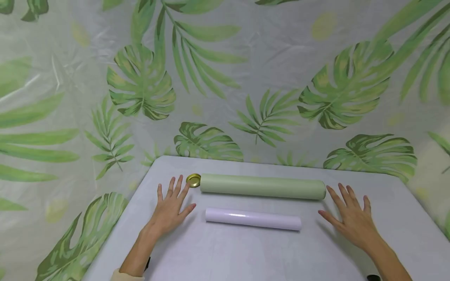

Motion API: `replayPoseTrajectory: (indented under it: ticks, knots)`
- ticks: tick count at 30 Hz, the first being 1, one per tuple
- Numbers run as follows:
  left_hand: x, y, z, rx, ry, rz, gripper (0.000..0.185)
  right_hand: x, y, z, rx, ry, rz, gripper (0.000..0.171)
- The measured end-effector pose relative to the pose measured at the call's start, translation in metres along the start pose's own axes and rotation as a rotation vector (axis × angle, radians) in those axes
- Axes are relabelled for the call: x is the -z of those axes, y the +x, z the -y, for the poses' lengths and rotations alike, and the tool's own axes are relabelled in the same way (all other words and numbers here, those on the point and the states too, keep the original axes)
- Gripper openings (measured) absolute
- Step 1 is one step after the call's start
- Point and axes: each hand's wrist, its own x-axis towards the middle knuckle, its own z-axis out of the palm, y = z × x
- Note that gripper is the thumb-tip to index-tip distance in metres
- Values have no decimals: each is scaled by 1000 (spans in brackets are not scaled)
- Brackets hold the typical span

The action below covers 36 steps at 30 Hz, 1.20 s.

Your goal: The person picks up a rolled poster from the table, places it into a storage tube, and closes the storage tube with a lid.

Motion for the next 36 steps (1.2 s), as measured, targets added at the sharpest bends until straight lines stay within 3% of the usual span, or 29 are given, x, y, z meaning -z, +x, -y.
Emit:
replayPoseTrajectory:
  ticks: [8, 15, 20, 30, 36]
  knots:
    - [-2, 5, -9, -43, 1, 13, 78, -5, 13, 9, 31, 0, -9, 91]
    - [-9, 8, -19, -132, -7, -9, 79, -8, 25, 17, 48, 0, -11, 89]
    - [-14, 10, -28, -181, -14, 10, 79, -16, 34, 21, 68, -10, -7, 87]
    - [-20, 15, -43, -231, -12, 138, 79, -27, 50, 24, 75, -34, 23, 86]
    - [-23, 15, -53, -275, -30, 176, 80, -29, 53, 25, 83, -40, 28, 86]
